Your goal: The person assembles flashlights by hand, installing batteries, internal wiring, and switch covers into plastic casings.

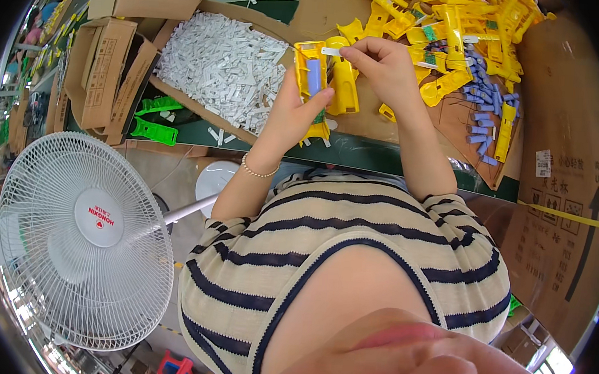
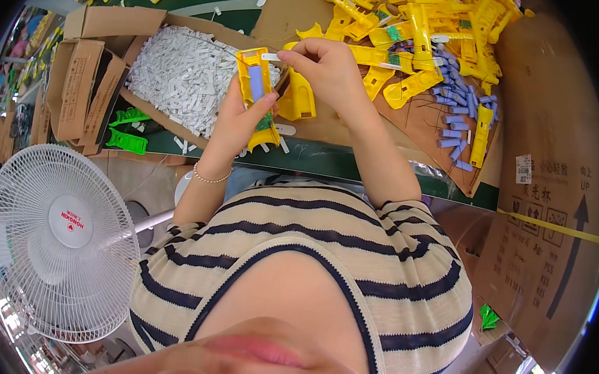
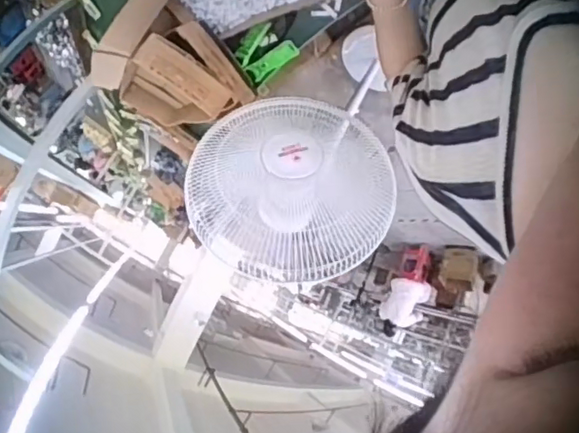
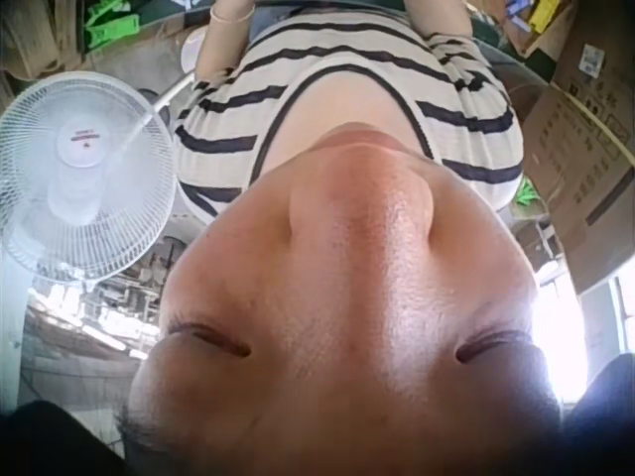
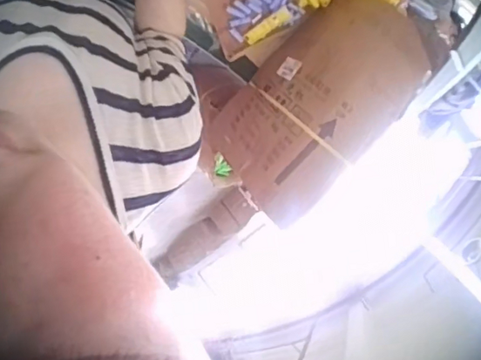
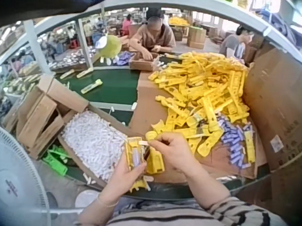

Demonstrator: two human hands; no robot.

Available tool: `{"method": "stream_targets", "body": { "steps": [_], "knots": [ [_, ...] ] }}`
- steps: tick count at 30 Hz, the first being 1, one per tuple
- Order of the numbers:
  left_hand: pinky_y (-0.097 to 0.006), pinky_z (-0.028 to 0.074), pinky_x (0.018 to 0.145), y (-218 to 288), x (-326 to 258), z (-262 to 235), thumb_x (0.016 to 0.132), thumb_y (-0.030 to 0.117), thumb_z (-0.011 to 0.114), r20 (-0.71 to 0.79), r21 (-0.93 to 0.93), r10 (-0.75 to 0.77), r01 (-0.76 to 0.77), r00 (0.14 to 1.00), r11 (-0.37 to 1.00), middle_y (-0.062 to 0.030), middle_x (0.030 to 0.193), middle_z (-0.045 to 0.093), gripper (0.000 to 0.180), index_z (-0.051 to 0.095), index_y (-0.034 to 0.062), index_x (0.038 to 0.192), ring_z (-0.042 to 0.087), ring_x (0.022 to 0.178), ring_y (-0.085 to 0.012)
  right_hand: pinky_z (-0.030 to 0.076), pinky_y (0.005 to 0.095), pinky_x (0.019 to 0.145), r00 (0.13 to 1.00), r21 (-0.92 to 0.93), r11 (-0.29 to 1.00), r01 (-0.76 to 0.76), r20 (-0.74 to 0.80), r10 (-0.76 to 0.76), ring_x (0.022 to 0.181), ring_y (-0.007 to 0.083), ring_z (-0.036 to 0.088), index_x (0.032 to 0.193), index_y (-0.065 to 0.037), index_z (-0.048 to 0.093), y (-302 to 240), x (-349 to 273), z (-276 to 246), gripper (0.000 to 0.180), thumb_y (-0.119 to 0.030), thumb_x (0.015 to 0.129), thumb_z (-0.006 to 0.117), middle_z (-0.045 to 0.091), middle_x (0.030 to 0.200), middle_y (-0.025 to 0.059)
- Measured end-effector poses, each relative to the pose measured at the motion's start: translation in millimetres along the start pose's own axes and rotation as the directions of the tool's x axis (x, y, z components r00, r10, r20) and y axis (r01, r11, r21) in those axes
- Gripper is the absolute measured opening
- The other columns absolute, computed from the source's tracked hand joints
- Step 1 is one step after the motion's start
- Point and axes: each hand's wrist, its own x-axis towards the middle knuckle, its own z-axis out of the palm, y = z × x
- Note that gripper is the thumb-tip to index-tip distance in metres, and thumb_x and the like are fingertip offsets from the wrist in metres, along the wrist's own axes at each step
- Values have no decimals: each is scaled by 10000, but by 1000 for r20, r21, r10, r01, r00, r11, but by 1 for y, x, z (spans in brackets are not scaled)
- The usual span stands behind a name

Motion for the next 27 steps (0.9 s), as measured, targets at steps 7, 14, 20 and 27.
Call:
{"method": "stream_targets", "body": {
  "steps": [7, 14, 20, 27],
  "knots": [
    [-259, 495, 743, 4, -6, 9, 869, 123, 611, 99, 129, 2, -15, 995, 991, -75, 1031, 522, 477, 354, 25, 1259, 579, 823, -125, 401, 227, 531, 1000, 22, 1000, -5, -4, 5, 588, 66, 502, 817, 43, 660, -3, -8, 8, 243, -199, 818, 686, 610, 652, 32],
    [-270, 501, 730, 11, -8, 6, 866, 119, 609, 176, 91, -63, 48, 982, 995, -81, 988, 540, 485, 350, 20, 1264, 591, 786, -133, 427, 240, 544, 1000, -347, 938, 11, -23, -20, 584, 90, 529, 826, 24, 669, -13, -8, 2, 267, -242, 806, 693, 629, 676, 73],
    [-292, 504, 759, 17, -14, -15, 889, 170, 572, 447, -96, -231, 303, 864, 948, -106, 1010, 572, 476, 357, 18, 1286, 619, 810, -162, 414, 212, 529, 865, -112, 987, 116, 499, -45, 634, 47, 520, 977, -35, 667, 2, 25, -10, 208, -175, 823, 659, 619, 762, 8],
    [-393, 398, 982, 13, -24, -84, 940, 226, 467, -345, -406, -22, -127, 938, 905, -187, 1267, 456, 561, 255, -27, 1393, 482, 1154, -264, 540, 257, 674, 913, 305, 869, -388, 255, 319, 768, 169, 636, 1087, 32, 583, 56, 154, -30, 282, -124, 852, 586, 623, 883, 110]
  ]
}}
